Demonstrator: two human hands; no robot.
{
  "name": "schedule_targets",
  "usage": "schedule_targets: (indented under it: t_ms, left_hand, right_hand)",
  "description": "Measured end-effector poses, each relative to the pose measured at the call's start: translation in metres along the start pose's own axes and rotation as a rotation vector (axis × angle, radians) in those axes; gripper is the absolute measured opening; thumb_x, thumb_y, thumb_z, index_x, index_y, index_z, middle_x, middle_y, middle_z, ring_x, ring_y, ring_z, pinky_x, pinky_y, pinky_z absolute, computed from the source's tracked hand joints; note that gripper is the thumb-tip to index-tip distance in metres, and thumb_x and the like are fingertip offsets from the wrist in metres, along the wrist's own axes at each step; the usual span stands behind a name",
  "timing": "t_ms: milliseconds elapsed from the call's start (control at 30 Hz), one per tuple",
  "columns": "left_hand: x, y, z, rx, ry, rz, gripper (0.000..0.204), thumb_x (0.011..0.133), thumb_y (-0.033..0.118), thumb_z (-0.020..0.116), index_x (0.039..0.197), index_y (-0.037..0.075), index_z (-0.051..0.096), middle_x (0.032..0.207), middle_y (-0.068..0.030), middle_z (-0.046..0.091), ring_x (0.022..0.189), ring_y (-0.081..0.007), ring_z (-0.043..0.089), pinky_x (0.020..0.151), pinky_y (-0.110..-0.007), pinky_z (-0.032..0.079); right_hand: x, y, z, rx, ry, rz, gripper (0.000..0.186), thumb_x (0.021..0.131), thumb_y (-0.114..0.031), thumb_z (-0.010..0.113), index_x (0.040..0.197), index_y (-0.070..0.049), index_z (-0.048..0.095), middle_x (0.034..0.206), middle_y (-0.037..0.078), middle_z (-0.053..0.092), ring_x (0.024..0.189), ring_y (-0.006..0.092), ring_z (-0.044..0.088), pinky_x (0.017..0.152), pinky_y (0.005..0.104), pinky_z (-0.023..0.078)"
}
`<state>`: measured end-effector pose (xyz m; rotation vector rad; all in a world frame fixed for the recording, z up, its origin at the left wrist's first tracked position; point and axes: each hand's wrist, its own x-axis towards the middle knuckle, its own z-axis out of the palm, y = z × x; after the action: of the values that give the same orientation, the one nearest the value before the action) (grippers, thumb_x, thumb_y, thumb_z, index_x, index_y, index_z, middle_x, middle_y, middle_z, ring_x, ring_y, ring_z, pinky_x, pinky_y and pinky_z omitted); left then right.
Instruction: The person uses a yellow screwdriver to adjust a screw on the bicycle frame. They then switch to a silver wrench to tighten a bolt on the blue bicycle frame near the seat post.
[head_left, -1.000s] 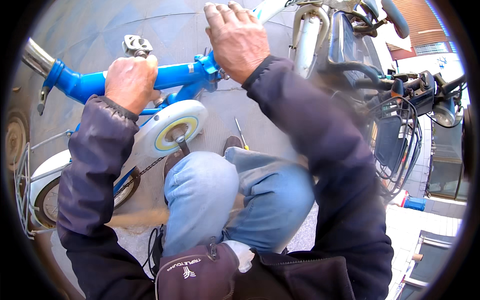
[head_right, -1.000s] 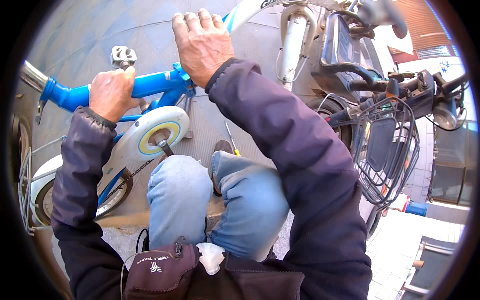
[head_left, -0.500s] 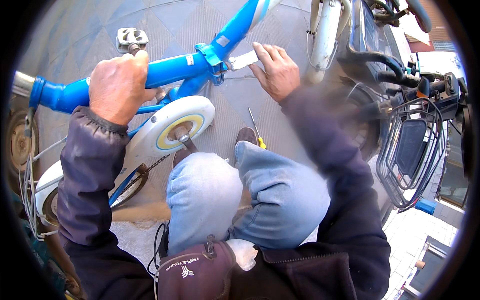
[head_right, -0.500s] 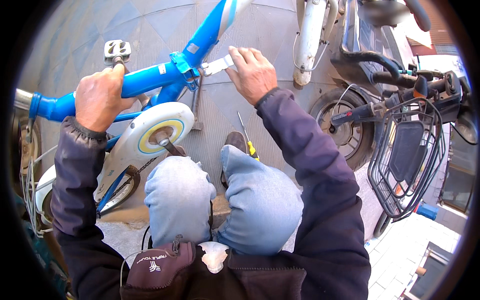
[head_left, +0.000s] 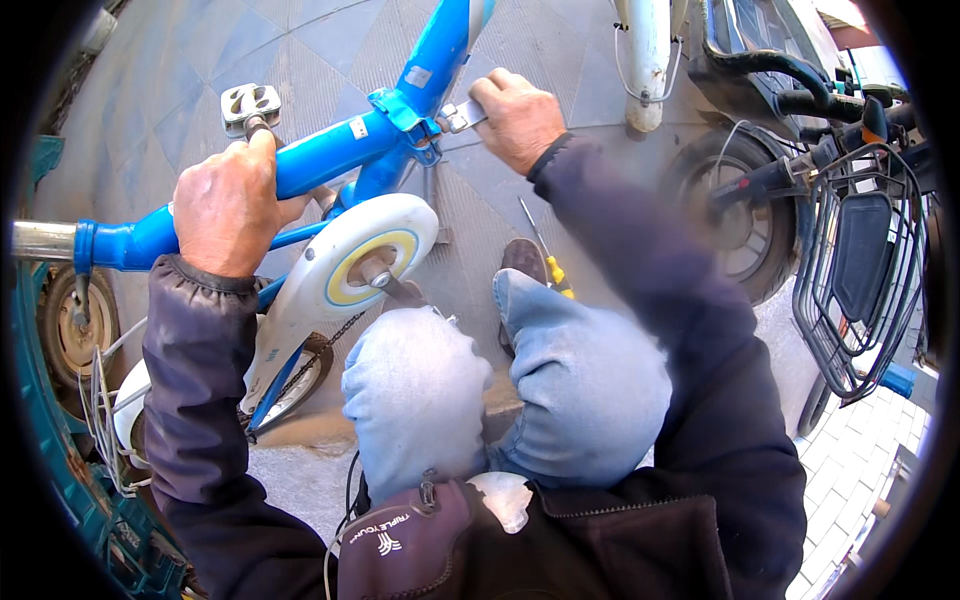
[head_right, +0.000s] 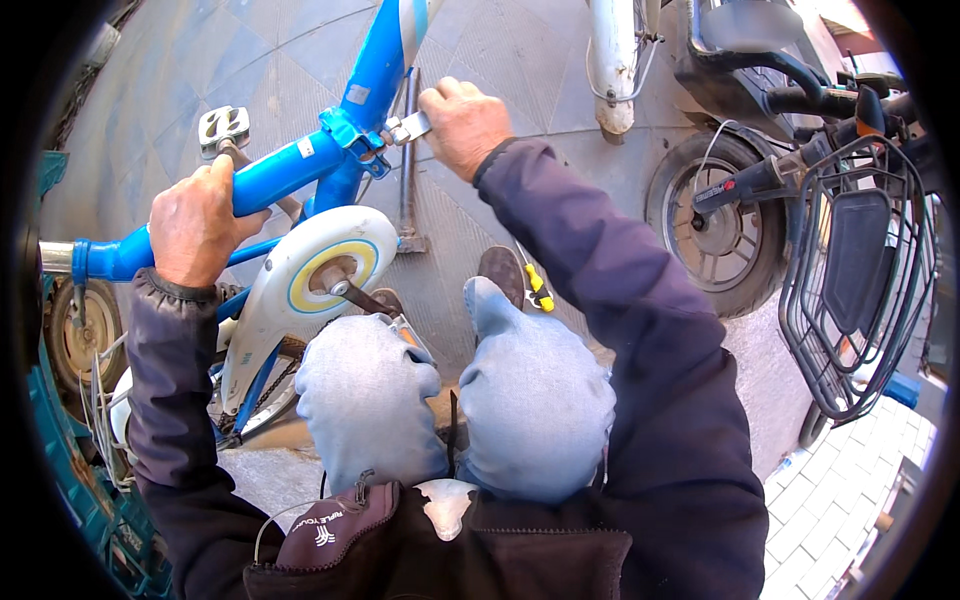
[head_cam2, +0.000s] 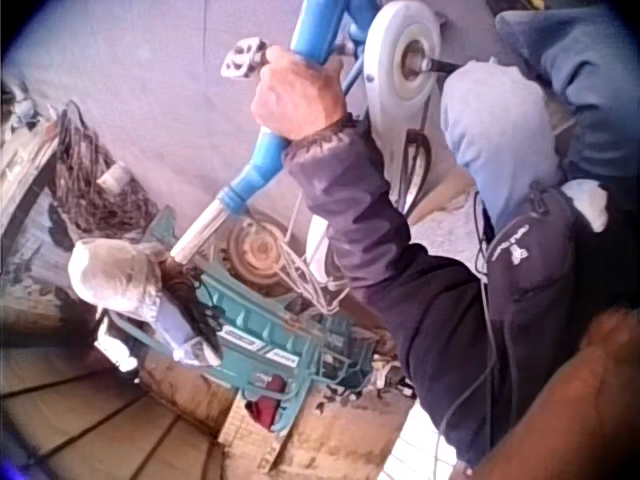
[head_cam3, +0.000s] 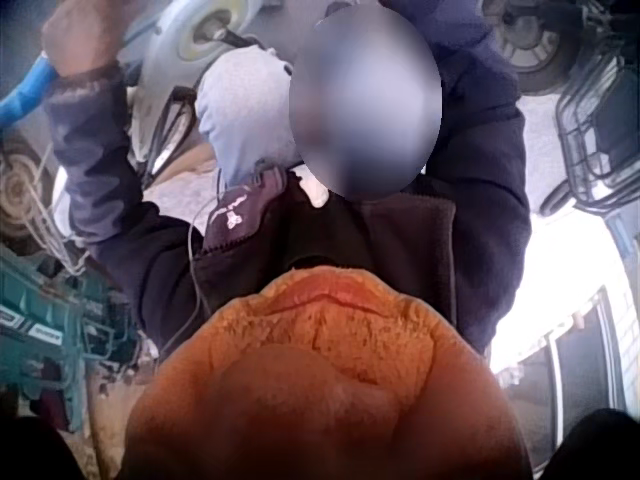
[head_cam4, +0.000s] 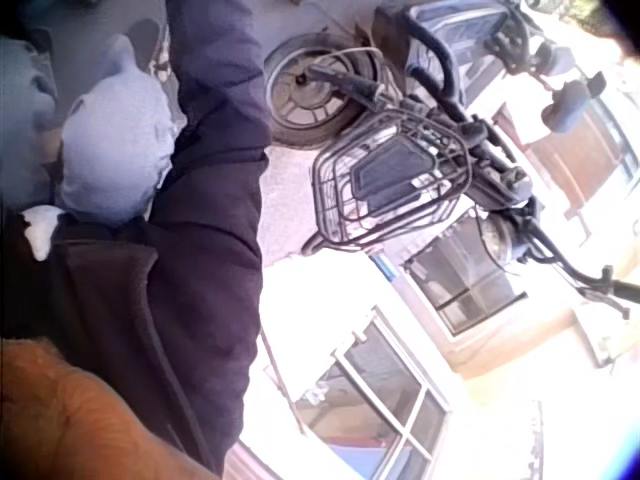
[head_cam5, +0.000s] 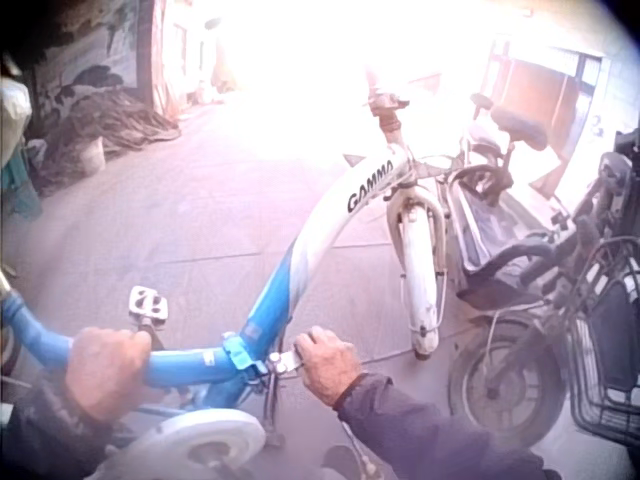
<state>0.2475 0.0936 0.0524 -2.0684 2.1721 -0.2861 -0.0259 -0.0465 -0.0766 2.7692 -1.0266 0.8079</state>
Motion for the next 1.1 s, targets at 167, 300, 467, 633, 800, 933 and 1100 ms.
schedule_targets:
  t_ms: [167, 300, 467, 633, 800, 933, 1100]
  left_hand:
    - [0.0, 0.0, -0.001, 0.012, 0.013, 0.017, 0.043, 0.074, 0.031, 0.086, 0.104, 0.008, 0.066, 0.084, -0.0127, 0.071, 0.073, -0.0281, 0.072, 0.067, -0.038, 0.058]
    - [-0.001, 0.002, -0.001, -0.003, 0.025, 0.016, 0.044, 0.073, 0.034, 0.087, 0.102, 0.008, 0.065, 0.084, -0.0127, 0.071, 0.073, -0.027, 0.072, 0.067, -0.037, 0.058]
    - [-0.002, 0.003, -0.003, 0.018, 0.038, 0.024, 0.045, 0.074, 0.036, 0.087, 0.1, 0.008, 0.064, 0.083, -0.0125, 0.07, 0.071, -0.026, 0.072, 0.066, -0.036, 0.057]
    - [0.0, 0.004, -0.005, 0.022, 0.025, 0.033, 0.043, 0.075, 0.036, 0.086, 0.097, 0.007, 0.063, 0.081, -0.0125, 0.07, 0.069, -0.0262, 0.071, 0.063, -0.036, 0.057]
    - [0.0, 0.007, -0.006, 0.071, 0.017, 0.022, 0.04, 0.072, 0.032, 0.087, 0.089, 0.008, 0.061, 0.078, -0.0118, 0.069, 0.067, -0.0266, 0.071, 0.061, -0.036, 0.057]
    - [0.001, 0.008, -0.007, 0.099, 0.009, 0.024, 0.041, 0.072, 0.034, 0.087, 0.084, 0.008, 0.057, 0.074, -0.0118, 0.066, 0.065, -0.0267, 0.069, 0.06, -0.037, 0.056]
    - [0.001, 0.009, -0.008, 0.117, -0.002, 0.027, 0.044, 0.071, 0.036, 0.089, 0.084, 0.008, 0.057, 0.075, -0.0121, 0.066, 0.065, -0.0266, 0.069, 0.06, -0.037, 0.055]
  right_hand:
    - [0.022, 0.01, -0.039, -0.285, -0.129, -0.181, 0.011, 0.084, -0.013, 0.068, 0.093, -0.009, 0.064, 0.089, 0.007, 0.059, 0.085, 0.0245, 0.06, 0.072, 0.0388, 0.052]
    - [0.023, 0.005, -0.043, -0.555, -0.015, -0.42, 0.024, 0.086, -0.01, 0.064, 0.109, -0.004, 0.068, 0.112, 0.013, 0.066, 0.111, 0.0299, 0.06, 0.107, 0.0471, 0.043]
    - [0.009, -0.002, -0.015, -0.342, -0.022, -0.36, 0.024, 0.09, -0.016, 0.064, 0.111, -0.004, 0.067, 0.099, 0.014, 0.069, 0.107, 0.0299, 0.064, 0.11, 0.0531, 0.04]
    - [0.002, 0.0, 0.009, -0.231, 0.169, -0.311, 0.021, 0.088, -0.019, 0.069, 0.105, -0.007, 0.068, 0.093, 0.012, 0.068, 0.096, 0.0266, 0.065, 0.106, 0.0497, 0.044]
    - [0.003, 0.004, 0.018, -0.186, 0.135, -0.303, 0.023, 0.089, -0.029, 0.071, 0.101, -0.009, 0.069, 0.086, 0.01, 0.068, 0.081, 0.0216, 0.064, 0.085, 0.0422, 0.051]
    - [0.012, 0.006, 0.023, -0.161, 0.064, -0.283, 0.026, 0.093, -0.037, 0.067, 0.095, -0.011, 0.068, 0.078, 0.007, 0.065, 0.073, 0.0189, 0.061, 0.07, 0.039, 0.051]
    - [0.015, 0.006, 0.02, 0.024, 0.229, -0.304, 0.013, 0.074, -0.022, 0.061, 0.069, -0.012, 0.055, 0.064, 0.005, 0.048, 0.065, 0.0232, 0.052, 0.06, 0.038, 0.04]
